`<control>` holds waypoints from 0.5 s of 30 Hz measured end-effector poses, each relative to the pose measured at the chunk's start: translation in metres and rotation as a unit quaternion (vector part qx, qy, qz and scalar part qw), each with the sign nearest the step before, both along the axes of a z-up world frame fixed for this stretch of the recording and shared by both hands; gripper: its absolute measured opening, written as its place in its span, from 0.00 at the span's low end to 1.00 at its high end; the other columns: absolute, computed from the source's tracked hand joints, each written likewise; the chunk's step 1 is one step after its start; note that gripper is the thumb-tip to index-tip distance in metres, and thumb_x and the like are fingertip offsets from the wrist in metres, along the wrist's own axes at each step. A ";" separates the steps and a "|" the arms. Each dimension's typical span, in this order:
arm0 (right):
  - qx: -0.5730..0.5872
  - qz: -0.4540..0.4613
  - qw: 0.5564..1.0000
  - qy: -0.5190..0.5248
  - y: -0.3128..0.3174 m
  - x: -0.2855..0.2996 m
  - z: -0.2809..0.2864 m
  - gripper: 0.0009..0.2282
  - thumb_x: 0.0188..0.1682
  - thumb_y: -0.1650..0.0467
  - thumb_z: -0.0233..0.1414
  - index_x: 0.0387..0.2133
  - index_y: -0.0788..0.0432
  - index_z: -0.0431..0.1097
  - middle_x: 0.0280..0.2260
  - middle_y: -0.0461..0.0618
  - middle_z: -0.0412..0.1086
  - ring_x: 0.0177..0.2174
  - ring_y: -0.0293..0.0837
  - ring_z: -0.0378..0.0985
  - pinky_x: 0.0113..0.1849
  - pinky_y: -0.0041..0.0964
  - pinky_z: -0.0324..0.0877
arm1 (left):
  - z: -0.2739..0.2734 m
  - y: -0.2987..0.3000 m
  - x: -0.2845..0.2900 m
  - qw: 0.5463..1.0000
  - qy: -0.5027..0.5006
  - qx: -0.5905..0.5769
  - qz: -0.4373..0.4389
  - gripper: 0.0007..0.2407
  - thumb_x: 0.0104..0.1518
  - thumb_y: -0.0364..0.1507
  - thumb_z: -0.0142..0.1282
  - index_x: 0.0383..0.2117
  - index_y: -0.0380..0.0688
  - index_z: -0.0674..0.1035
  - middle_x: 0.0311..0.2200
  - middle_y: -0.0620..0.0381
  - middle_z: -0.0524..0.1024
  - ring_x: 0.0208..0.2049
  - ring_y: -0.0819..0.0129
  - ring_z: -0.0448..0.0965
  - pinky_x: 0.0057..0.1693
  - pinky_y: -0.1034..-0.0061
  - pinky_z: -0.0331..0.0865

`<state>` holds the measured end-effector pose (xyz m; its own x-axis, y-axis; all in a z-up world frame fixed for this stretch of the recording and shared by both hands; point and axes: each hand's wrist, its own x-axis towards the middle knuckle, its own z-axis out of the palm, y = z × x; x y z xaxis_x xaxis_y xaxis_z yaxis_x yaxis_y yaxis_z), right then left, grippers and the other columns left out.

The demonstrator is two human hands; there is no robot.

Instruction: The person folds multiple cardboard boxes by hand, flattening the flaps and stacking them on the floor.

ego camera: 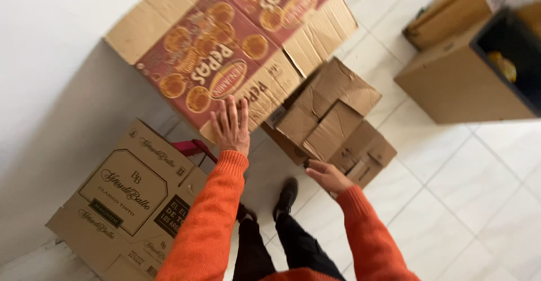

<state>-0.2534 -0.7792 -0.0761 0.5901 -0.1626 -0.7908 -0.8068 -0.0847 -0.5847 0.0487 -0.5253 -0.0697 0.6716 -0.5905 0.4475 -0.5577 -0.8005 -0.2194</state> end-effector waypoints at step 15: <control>0.094 -0.073 0.991 -0.059 0.042 0.067 0.078 0.33 0.65 0.51 0.71 0.83 0.46 0.79 0.74 0.62 0.84 0.70 0.64 0.87 0.65 0.65 0.84 | 0.005 0.027 0.027 0.943 0.326 -0.066 -0.025 0.23 0.86 0.46 0.54 0.82 0.57 0.78 0.65 0.48 0.90 0.63 0.48 0.96 0.62 0.49 0.93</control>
<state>-0.1865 -0.7375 0.0016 0.6611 -0.1094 -0.7423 -0.7279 0.1462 -0.6699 0.0755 -0.4988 -0.0649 0.8023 -0.5965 0.0220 -0.5773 -0.7661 0.2826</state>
